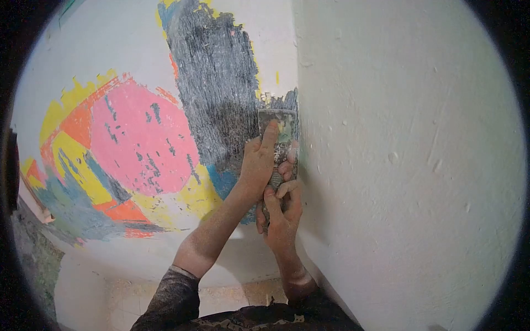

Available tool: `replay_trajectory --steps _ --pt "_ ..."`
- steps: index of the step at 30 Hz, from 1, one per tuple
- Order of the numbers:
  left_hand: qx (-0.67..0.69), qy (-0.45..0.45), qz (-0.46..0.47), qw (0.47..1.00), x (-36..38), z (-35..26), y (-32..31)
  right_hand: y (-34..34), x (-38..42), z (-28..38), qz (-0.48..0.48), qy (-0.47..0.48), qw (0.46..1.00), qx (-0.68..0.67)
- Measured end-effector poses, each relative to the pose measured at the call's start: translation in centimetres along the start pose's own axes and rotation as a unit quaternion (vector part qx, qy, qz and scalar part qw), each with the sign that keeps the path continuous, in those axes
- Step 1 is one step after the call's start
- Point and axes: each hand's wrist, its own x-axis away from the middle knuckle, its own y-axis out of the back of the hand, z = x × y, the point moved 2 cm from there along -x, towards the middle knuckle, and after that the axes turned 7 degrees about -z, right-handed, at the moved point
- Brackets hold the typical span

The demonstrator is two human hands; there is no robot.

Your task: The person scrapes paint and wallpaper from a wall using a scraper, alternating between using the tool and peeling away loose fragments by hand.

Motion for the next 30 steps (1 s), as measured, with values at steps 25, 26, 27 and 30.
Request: replay_trajectory --steps 25,26,27,30 --pt "0.015 -0.01 0.008 1.0 -0.5 -1.6 0.0 -1.1 -0.2 1.0 -0.002 0.017 0.999 0.038" --pt "0.0 -0.022 0.006 1.0 -0.6 -1.7 0.0 -1.2 -0.5 1.1 -0.003 0.02 0.999 0.036" --pt "-0.011 -0.029 0.002 1.0 -0.5 -1.7 -0.1 -1.5 -0.8 1.7 -0.013 0.015 0.999 0.05" --pt "0.053 -0.029 0.0 0.998 -1.5 -3.2 -0.9 -2.2 -1.5 2.4 -0.014 0.005 0.998 0.059"
